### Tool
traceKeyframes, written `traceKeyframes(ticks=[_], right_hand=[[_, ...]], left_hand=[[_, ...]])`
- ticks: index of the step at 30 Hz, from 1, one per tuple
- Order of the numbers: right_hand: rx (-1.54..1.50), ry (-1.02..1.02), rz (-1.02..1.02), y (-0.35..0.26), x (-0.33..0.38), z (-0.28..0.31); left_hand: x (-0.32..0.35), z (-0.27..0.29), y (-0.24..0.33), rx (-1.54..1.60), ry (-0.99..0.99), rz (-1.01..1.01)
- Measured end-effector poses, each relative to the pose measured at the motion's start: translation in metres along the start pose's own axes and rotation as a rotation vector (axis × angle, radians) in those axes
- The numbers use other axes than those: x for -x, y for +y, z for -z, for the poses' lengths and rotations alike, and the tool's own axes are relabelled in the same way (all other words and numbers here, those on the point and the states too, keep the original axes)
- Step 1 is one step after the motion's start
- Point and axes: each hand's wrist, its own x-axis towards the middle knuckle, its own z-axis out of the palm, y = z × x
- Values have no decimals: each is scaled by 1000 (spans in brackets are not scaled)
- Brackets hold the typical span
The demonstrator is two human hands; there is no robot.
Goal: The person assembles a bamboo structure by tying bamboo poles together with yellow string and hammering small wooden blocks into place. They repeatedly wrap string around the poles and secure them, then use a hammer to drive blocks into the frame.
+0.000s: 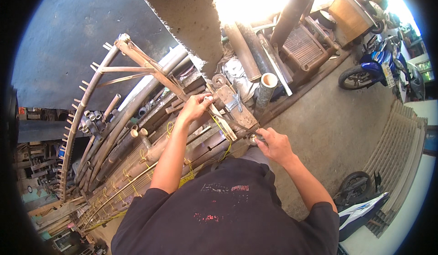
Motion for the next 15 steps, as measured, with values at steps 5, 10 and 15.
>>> traceKeyframes(ticks=[5, 10, 15], right_hand=[[238, -184, -51, 3, 1, -2], [-433, 255, -169, -30, -19, 0], [-696, 461, -147, -24, -68, 5]], left_hand=[[-7, -2, -5, -24, 27, -40], [-4, -4, -4, -19, 13, -29], [-7, -4, -13, -10, 25, -38]])
